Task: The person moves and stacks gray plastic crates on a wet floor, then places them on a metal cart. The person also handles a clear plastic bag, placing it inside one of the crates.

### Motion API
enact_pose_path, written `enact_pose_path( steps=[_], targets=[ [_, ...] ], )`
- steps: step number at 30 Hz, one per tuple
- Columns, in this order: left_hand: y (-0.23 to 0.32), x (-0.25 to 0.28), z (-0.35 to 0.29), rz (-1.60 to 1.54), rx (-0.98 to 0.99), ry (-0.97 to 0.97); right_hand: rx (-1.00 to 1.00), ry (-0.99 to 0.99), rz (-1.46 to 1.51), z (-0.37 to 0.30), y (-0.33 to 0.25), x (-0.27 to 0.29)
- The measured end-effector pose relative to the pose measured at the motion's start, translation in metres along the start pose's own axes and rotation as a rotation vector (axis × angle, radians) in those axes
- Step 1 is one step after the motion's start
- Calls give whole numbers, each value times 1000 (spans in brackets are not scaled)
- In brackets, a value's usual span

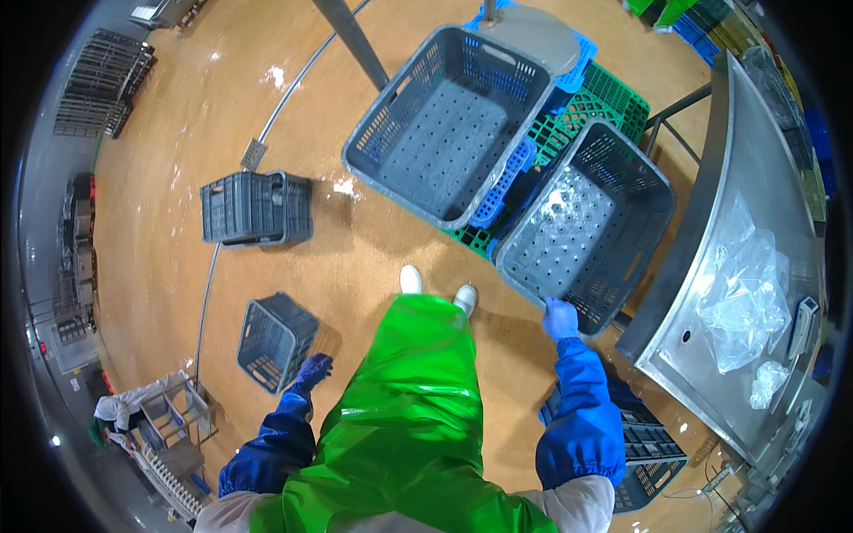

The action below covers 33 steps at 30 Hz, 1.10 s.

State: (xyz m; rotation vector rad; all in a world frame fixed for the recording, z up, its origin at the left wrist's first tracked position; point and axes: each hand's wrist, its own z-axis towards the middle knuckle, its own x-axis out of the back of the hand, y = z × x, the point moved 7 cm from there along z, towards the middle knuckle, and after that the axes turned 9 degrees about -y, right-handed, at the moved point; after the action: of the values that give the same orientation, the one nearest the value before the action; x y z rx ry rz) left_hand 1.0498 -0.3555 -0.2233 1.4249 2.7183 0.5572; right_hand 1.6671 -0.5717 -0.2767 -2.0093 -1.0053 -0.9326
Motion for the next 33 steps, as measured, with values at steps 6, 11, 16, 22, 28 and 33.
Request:
enact_pose_path(
  steps=[6,11,16,22,28,33],
  targets=[
    [28,-27,9,73,-40,-91,62,90,24,8,-3,-1],
    [271,-90,9,696,-782,404,137,118,-21,20,10,7],
    [483,-193,68,836,-1037,526,133,107,-46,30,21,27],
    [504,-231,148,950,-532,116,160,44,-52,15,19,13],
    [486,-276,143,1057,-521,-158,203,106,-89,19,9,16],
    [479,-292,142,330,-633,-818,222,131,-71,20,8,17]
  ],
)
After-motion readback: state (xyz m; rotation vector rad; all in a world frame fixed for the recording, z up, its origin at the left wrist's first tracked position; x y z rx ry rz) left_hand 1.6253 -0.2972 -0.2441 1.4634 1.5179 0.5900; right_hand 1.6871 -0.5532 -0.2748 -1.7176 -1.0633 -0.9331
